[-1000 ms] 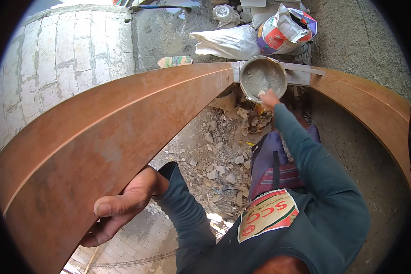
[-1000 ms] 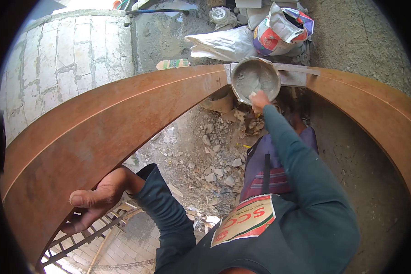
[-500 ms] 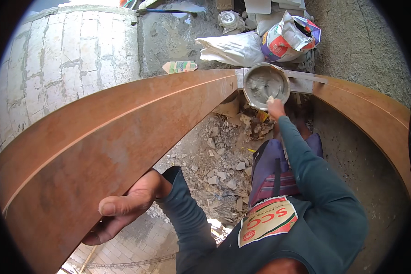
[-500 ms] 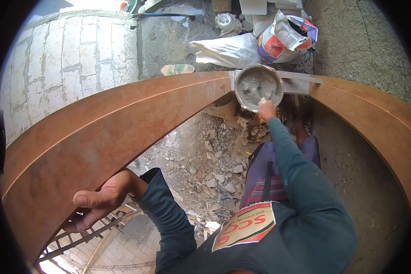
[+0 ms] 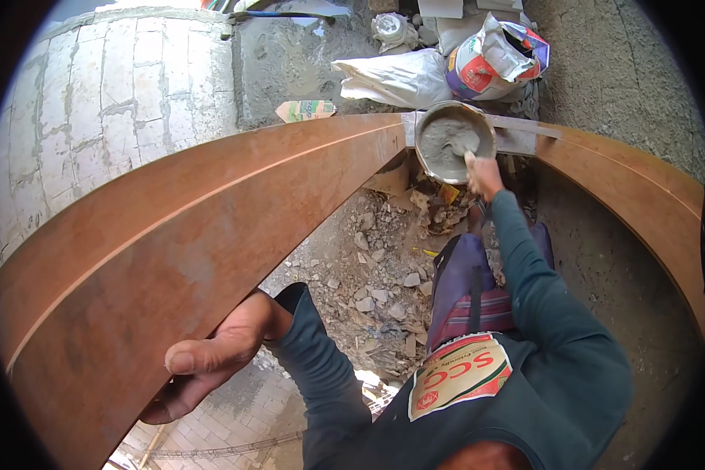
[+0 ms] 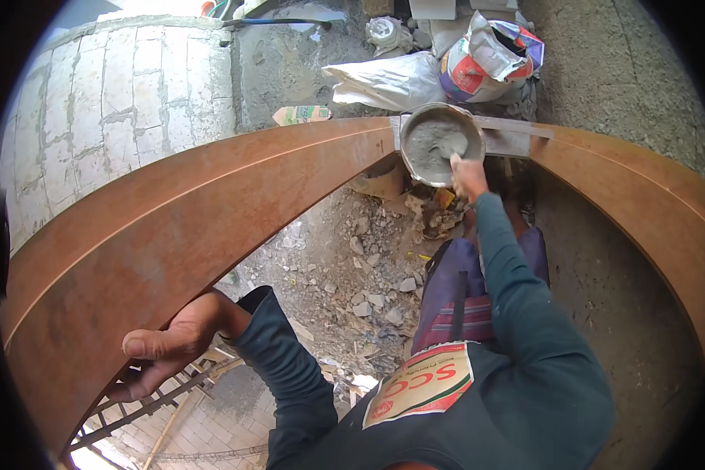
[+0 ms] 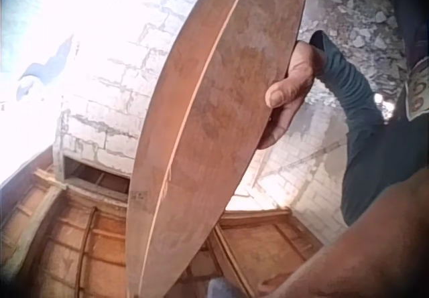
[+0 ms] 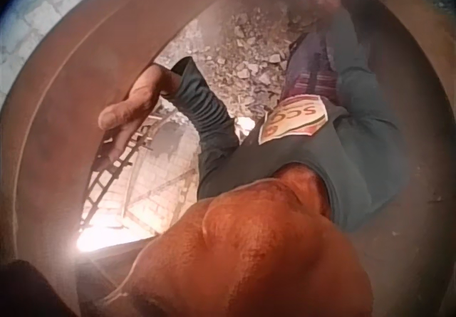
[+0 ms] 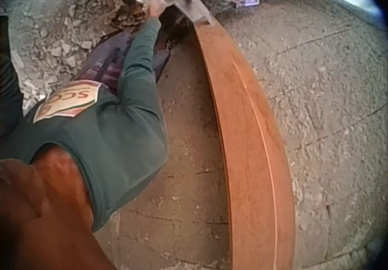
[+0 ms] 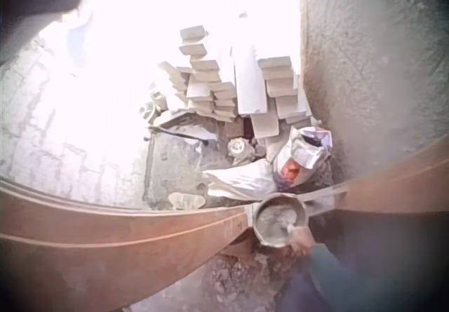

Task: The person mixes mortar in a bucket using a trowel, places the bucket onto a wooden frame, adds more mix into the bucket from a bag, and stirs the mortar with the trowel while holding the wooden frame.

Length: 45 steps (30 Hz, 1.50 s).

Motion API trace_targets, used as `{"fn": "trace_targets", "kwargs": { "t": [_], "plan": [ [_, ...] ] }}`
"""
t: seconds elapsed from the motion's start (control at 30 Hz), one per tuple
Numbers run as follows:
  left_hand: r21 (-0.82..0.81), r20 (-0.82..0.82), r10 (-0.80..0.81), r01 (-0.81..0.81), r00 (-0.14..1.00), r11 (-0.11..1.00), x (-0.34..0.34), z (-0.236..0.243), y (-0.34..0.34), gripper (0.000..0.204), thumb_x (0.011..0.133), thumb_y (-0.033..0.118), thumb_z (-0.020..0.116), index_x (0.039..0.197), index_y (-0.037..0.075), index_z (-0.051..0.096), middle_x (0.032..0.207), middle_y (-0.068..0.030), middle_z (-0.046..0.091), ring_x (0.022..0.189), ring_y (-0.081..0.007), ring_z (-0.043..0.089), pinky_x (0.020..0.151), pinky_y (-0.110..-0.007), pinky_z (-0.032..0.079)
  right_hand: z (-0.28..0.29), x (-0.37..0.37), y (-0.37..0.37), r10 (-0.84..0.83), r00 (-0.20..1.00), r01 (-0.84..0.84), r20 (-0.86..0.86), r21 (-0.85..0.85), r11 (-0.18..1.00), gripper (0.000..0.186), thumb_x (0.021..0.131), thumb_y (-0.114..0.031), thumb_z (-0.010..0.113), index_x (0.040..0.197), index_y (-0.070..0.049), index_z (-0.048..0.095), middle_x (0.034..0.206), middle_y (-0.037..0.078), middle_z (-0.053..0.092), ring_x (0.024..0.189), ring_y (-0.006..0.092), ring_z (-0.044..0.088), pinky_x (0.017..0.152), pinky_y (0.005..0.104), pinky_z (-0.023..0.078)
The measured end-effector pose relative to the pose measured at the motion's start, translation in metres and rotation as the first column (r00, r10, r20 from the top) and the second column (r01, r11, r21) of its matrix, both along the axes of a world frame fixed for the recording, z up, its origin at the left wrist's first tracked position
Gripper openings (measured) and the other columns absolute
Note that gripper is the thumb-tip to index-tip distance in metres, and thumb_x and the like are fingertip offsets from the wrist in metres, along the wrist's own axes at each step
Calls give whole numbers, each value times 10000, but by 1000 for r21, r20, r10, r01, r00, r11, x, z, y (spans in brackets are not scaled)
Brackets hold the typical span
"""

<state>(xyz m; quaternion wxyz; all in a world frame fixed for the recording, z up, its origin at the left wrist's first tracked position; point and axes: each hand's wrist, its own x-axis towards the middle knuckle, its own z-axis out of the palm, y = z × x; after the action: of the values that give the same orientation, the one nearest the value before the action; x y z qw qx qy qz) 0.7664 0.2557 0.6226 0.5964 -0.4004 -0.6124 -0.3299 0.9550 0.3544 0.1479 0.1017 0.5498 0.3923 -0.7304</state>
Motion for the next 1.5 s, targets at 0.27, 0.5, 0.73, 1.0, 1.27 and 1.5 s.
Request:
{"fn": "trace_targets", "kwargs": {
  "t": [0.27, 0.5, 0.73, 1.0, 1.27, 1.5],
  "plan": [
    [13, -33, -70, 70, 997, 997, -3, 3, -2, 668, 886, 274, 573, 1373, -38, 238, 1323, -232, 335, 1196, -318, 440, 976, -438, 400, -18, -3, -2, 223, 968, -161, -118, 393, 905, 313, 876, -267, 582, 789, 30, 629, 598, 120, 596, 446, 208, 568, 380, 360, 406],
    [7, -20, -58, 58, 998, 998, -6, -1, 0, 682, 889, 280, 567, 1385, -34, 218, 1317, -218, 345, 1223, -315, 419, 979, -450, 393, 9, -7, 10, 165, 986, -166, 19, 56, 985, 311, 838, -246, 590, 856, 63, 622, 755, 211, 634, 615, 302, 639, 524, 415, 483],
    [18, -15, -62, 62, 998, 998, -4, 1, -5, 703, 890, 305, 572, 1397, -27, 217, 1317, -228, 357, 1225, -315, 418, 981, -447, 388, 4, -7, -1, 297, 952, -306, 78, 170, 937, 331, 890, -314, 535, 979, 0, 594, 746, 159, 613, 527, 232, 579, 440, 368, 440],
    [-62, -12, -49, 48, 999, 997, -5, 0, -4, 702, 903, 285, 537, 1401, -30, 155, 1429, -245, 259, 1292, -325, 344, 1024, -502, 357, -1, -11, 7, 334, 941, -337, 57, 252, 907, 323, 853, -310, 589, 894, 7, 629, 761, 178, 625, 625, 262, 613, 518, 367, 463],
    [-5, -51, -60, 60, 997, 998, -6, -1, 1, 722, 888, 322, 579, 1411, -24, 220, 1345, -225, 353, 1229, -296, 416, 1020, -432, 368, -8, -5, 2, 332, 939, -342, 87, 322, 883, 334, 850, -279, 595, 962, 33, 639, 752, 163, 622, 602, 259, 607, 517, 367, 471],
    [10, -21, -55, 55, 998, 998, -5, -1, 4, 711, 879, 315, 594, 1401, -26, 251, 1333, -229, 364, 1224, -298, 419, 1008, -431, 373, -18, -9, 0, 353, 905, -423, 237, 443, 790, 284, 866, -282, 591, 924, -11, 653, 658, 79, 581, 506, 163, 561, 379, 307, 404]
  ]
}}
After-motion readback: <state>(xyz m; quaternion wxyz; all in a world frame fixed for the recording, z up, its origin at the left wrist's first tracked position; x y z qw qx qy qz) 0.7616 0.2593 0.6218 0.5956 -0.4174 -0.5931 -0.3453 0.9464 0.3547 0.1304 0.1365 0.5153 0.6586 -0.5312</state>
